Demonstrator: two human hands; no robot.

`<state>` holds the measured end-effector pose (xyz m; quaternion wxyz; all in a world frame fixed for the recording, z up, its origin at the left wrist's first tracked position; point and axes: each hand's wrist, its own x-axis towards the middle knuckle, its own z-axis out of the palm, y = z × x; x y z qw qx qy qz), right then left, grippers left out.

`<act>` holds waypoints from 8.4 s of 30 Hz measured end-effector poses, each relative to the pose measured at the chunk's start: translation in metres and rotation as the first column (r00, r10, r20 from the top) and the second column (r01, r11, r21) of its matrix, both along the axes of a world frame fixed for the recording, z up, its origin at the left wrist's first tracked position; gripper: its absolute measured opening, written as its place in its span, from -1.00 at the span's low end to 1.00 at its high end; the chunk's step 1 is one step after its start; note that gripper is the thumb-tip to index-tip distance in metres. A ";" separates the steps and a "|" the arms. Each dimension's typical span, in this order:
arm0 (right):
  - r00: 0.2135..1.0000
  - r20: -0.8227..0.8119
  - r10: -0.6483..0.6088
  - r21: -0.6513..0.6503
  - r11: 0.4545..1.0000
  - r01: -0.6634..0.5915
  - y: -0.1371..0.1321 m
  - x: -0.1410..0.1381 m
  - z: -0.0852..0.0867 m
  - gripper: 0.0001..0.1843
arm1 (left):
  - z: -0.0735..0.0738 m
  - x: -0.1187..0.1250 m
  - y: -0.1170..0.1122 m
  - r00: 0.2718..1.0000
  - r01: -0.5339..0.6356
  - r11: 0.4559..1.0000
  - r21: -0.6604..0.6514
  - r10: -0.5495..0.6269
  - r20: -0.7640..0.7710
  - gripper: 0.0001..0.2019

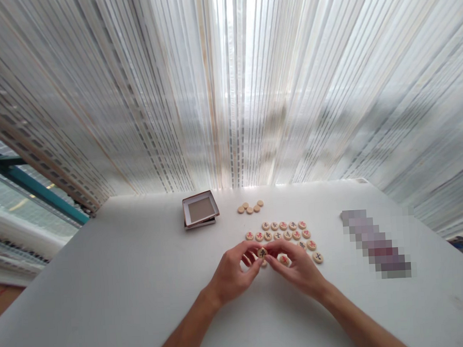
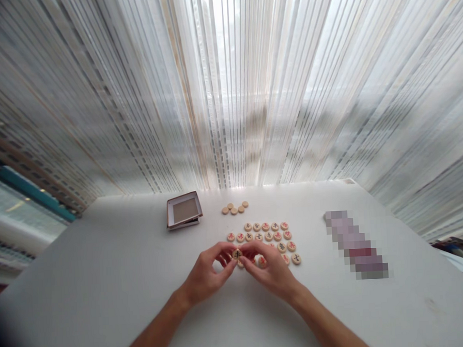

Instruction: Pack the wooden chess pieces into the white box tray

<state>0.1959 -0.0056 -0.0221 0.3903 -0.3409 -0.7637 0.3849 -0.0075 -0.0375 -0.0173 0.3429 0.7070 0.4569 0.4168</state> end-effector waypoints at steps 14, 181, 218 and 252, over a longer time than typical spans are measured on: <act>0.984 -0.034 -0.174 0.272 0.946 0.177 0.009 0.012 0.002 -0.86 | -0.012 -0.004 0.009 0.972 -0.111 0.991 -0.079 0.124 0.200 -0.78; 0.999 0.004 -0.039 0.389 0.921 0.035 -0.010 -0.013 -0.014 -0.62 | -0.015 0.017 -0.010 0.878 -0.030 0.951 -0.308 0.172 0.447 -0.74; 1.000 -0.006 -0.009 0.398 0.917 0.011 -0.009 -0.013 -0.011 -0.59 | -0.017 0.014 -0.008 0.883 0.048 0.936 -0.349 0.123 0.453 -0.68; 0.995 -0.073 -0.072 0.065 0.995 0.077 -0.008 -0.010 -0.006 -0.89 | -0.013 0.016 -0.012 0.960 0.019 0.990 -0.143 0.022 0.280 -0.79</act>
